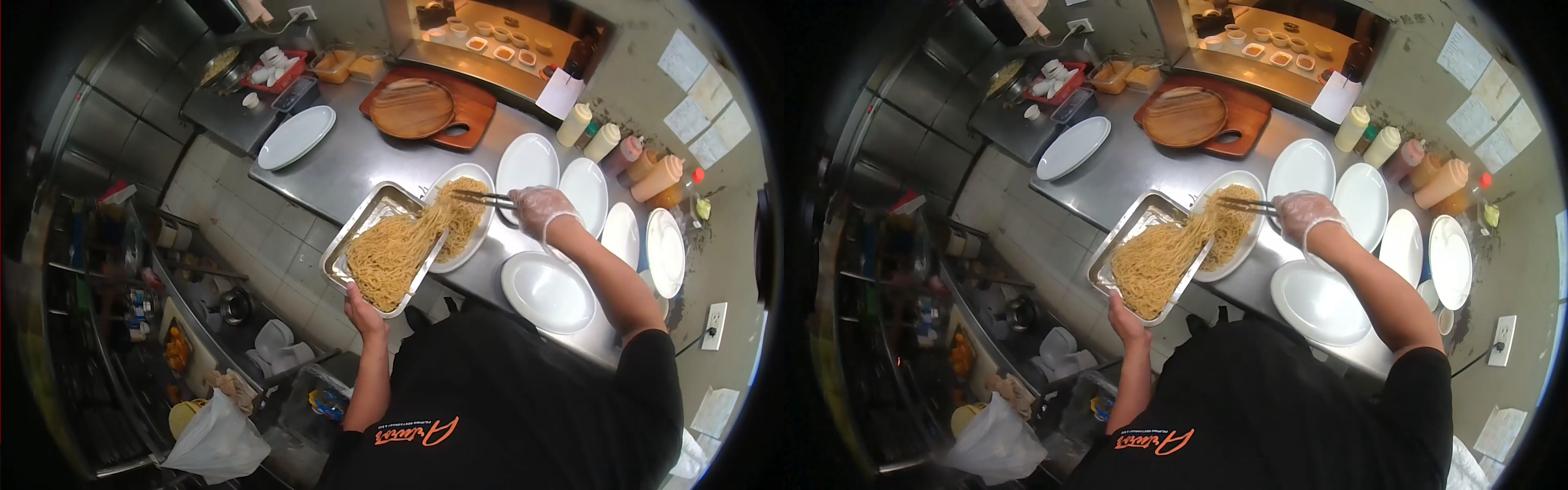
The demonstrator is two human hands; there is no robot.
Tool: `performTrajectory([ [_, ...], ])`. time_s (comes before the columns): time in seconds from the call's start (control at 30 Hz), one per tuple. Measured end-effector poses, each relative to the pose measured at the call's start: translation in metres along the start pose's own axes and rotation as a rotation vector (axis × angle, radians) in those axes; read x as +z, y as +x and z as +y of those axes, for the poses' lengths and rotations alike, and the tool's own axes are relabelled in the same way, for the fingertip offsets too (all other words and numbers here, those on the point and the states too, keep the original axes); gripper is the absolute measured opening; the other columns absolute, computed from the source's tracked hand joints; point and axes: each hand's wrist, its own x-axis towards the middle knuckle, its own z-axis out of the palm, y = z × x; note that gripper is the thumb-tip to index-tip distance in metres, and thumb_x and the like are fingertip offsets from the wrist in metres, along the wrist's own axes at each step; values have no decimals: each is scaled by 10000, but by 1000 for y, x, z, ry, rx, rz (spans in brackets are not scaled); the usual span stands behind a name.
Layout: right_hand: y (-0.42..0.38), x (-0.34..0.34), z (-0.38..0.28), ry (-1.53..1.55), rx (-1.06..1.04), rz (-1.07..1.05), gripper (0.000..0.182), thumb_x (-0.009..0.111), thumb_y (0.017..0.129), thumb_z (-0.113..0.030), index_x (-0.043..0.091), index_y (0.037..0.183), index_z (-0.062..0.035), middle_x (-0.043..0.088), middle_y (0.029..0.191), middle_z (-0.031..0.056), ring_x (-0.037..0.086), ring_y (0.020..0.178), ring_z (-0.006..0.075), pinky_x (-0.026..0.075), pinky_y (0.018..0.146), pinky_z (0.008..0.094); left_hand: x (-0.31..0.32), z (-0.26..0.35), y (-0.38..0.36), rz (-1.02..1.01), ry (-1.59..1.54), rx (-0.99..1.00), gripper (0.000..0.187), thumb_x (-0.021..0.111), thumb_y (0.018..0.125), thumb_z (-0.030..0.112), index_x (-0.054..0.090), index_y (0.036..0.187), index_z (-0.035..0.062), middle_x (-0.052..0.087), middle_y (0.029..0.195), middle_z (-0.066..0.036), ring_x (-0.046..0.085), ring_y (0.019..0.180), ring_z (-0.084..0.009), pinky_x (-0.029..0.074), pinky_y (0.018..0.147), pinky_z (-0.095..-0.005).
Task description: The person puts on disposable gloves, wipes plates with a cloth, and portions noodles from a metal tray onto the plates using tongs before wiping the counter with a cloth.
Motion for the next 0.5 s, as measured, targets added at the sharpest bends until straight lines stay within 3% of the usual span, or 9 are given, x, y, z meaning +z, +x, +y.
performTrajectory([
  [0.07,21,28,16,-21,38,4,231,572,919,-255,618,1040,-64,685,980,152,647,962,320,499,844,433,2,10,-3,14,15,-27,505,370,1025,333,470,1301,-79,593,1233,-181,638,1061,-265,524,901,-360],
  [0.1,21,31,14,-58,14,37,195,525,899,-171,647,1004,-59,693,975,159,661,972,318,523,839,414,1,15,-3,-2,-2,-40,511,363,1026,338,467,1304,-77,592,1238,-182,639,1061,-269,524,904,-361],
  [0.23,-2,22,8,101,110,-1,230,536,905,-189,603,1085,-64,678,1037,167,648,1011,312,508,870,415,10,39,-9,-26,-70,-66,534,358,1024,339,437,1326,-94,555,1282,-195,618,1101,-290,519,921,-378],
  [0.33,-5,68,-11,134,90,-151,262,554,914,-233,580,1116,-69,671,1048,164,636,1030,312,494,881,420,30,66,-18,6,-71,-85,547,358,1022,338,409,1347,-99,520,1318,-205,590,1144,-307,504,949,-396],
  [0.47,-41,48,-21,238,203,-130,338,565,921,-296,543,1160,-59,658,1085,171,621,1057,334,482,893,435,38,81,-4,-63,-82,-105,554,366,1020,344,374,1381,-77,488,1356,-198,559,1183,-306,474,993,-406],
  [0.5,-47,61,-13,261,231,-6,390,576,914,-318,529,1203,-61,646,1109,183,613,1066,342,473,905,442,40,86,0,-99,-108,-114,557,369,1020,346,366,1389,-70,482,1364,-196,553,1191,-305,467,1003,-408],
])
